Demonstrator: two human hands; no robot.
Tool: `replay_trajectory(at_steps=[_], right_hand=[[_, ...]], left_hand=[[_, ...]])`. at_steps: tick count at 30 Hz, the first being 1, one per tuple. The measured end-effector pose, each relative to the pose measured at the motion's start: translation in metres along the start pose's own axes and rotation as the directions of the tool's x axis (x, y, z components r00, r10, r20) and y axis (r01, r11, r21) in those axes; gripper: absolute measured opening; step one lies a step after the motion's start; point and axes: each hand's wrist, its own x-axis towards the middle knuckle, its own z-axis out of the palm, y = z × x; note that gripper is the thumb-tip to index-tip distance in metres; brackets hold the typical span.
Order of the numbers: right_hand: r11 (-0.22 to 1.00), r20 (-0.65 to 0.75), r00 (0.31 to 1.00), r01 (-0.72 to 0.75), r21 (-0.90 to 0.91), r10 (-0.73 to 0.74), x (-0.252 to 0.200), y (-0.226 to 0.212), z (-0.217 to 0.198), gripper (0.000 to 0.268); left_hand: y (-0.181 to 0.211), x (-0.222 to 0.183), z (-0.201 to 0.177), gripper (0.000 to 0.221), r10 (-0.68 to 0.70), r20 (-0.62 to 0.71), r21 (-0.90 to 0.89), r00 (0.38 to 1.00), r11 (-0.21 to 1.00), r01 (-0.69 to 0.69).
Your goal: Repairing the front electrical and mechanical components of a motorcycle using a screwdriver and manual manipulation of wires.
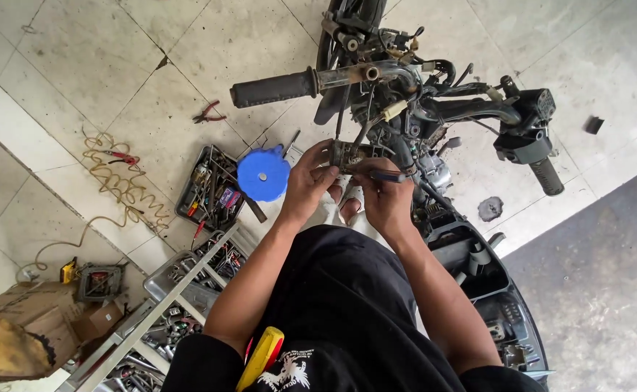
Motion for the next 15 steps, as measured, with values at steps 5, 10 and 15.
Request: replay_trajectory(at_steps=[5, 10, 15], right_hand=[[0.985, 0.142, 0.989, 0.060, -0.162, -0.037, 0.002, 0.000, -0.003, 0.005], [0.959, 0.199, 0.976, 0.133, -0.251, -0.084, -0.001, 0.009, -0.002, 0.004], [0.962, 0.213, 0.975, 0.114, -0.247, -0.060, 0.002, 0.008, -0.005, 0.005]], left_hand=[[-0.002, 0.001, 0.003, 0.056, 0.043, -0.008, -0.020, 0.999, 0.999, -0.043], [-0.003, -0.002, 0.007, 0.054, 0.066, -0.026, 0.036, 0.997, 0.997, -0.065], [-0.012, 0.000, 0.003, 0.052, 0.075, -0.035, 0.021, 0.997, 0.997, -0.074]])
